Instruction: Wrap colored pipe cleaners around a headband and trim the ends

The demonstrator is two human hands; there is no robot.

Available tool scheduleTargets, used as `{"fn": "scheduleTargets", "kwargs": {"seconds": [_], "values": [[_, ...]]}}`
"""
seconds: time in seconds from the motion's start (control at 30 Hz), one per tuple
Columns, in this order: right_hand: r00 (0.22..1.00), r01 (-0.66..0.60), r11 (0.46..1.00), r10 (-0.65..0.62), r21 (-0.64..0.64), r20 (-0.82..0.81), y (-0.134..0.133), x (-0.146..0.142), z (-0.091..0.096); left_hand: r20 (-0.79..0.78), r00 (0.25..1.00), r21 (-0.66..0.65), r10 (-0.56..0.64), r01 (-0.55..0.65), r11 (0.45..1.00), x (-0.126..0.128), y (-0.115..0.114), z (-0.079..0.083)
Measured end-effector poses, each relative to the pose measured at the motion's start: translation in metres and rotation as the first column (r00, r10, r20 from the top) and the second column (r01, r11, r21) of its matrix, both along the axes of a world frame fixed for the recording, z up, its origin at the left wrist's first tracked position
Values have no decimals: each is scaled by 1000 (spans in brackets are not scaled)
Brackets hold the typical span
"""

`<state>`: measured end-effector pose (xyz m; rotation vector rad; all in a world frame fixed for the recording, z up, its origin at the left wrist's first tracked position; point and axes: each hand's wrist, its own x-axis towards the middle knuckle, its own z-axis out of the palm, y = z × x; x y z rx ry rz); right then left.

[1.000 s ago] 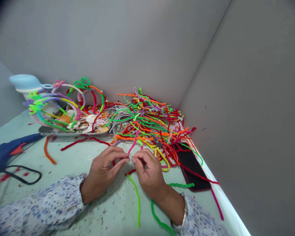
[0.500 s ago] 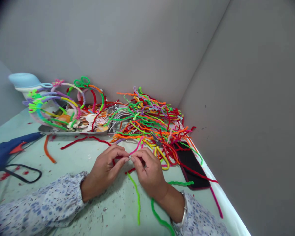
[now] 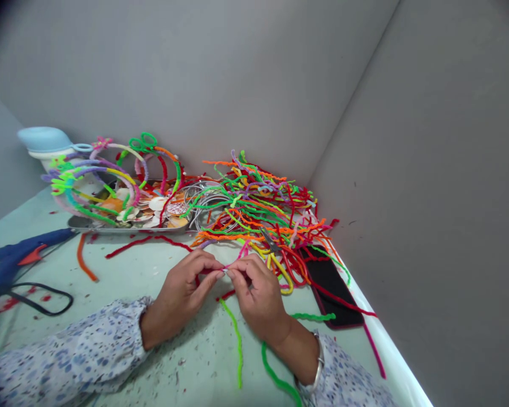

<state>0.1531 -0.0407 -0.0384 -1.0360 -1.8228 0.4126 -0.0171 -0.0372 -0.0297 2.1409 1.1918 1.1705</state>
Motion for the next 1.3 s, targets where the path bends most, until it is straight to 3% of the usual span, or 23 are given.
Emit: {"fn": "scheduleTargets", "kwargs": {"seconds": [0.47, 0.87, 1.07, 1.3], "values": [[1000, -14, 1000, 14, 16, 11, 2, 0, 0, -83, 996, -57, -28, 23, 998, 2, 0, 4], [998, 40, 999, -41, -5, -48, 4, 3, 1, 56, 998, -35, 35, -33, 999, -1, -3, 7], [1000, -11, 998, 10, 64, 12, 6, 0, 0, 65, 996, -39, 69, -66, 997, -1, -1, 9], [998, 12, 999, -14, 32, 69, 7, 0, -6, 79, 996, -81, 33, -26, 996, 1, -1, 7]]}}
